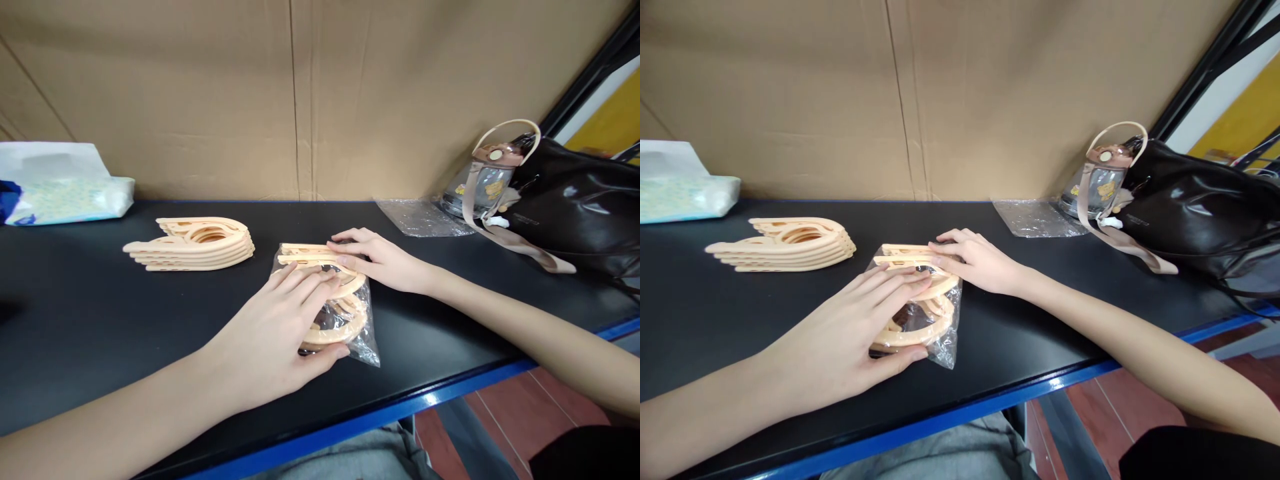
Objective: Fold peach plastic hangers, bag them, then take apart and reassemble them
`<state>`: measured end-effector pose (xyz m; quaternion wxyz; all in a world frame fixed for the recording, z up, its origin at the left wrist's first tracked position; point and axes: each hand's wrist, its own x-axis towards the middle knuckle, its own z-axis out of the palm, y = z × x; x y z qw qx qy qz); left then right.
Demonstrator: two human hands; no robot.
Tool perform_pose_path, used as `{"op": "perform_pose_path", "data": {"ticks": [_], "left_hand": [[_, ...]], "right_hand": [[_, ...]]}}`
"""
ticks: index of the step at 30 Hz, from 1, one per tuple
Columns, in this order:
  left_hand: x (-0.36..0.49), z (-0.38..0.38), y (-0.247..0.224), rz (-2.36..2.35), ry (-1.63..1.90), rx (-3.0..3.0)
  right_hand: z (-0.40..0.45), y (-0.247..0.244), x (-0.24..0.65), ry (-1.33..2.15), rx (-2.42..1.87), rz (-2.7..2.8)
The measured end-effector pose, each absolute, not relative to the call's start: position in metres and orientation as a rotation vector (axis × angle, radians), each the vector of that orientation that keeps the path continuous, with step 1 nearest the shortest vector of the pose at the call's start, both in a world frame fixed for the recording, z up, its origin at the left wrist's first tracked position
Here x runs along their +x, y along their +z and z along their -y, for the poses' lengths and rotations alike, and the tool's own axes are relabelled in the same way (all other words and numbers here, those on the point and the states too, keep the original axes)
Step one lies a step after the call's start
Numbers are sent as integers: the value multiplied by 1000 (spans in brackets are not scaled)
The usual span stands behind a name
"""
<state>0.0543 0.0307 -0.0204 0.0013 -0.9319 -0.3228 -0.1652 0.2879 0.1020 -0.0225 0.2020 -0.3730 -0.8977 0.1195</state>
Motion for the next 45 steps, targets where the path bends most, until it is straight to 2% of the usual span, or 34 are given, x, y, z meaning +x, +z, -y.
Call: {"op": "perform_pose_path", "data": {"ticks": [4,28,35,39,45], "left_hand": [[54,-31,-21,998,-513,-2921],[53,-37,-19,1006,-534,-2979],[59,-74,0,1206,-249,-2898],[67,-121,14,1413,-37,-2847],[79,-174,27,1395,96,-2906]], "right_hand": [[-100,-19,285,202,-978,2564],[-97,-16,288,156,-905,2633],[-115,-16,304,276,-1065,2606],[-123,-10,324,151,-1276,2469],[-134,-5,349,27,-1489,2420]]}}
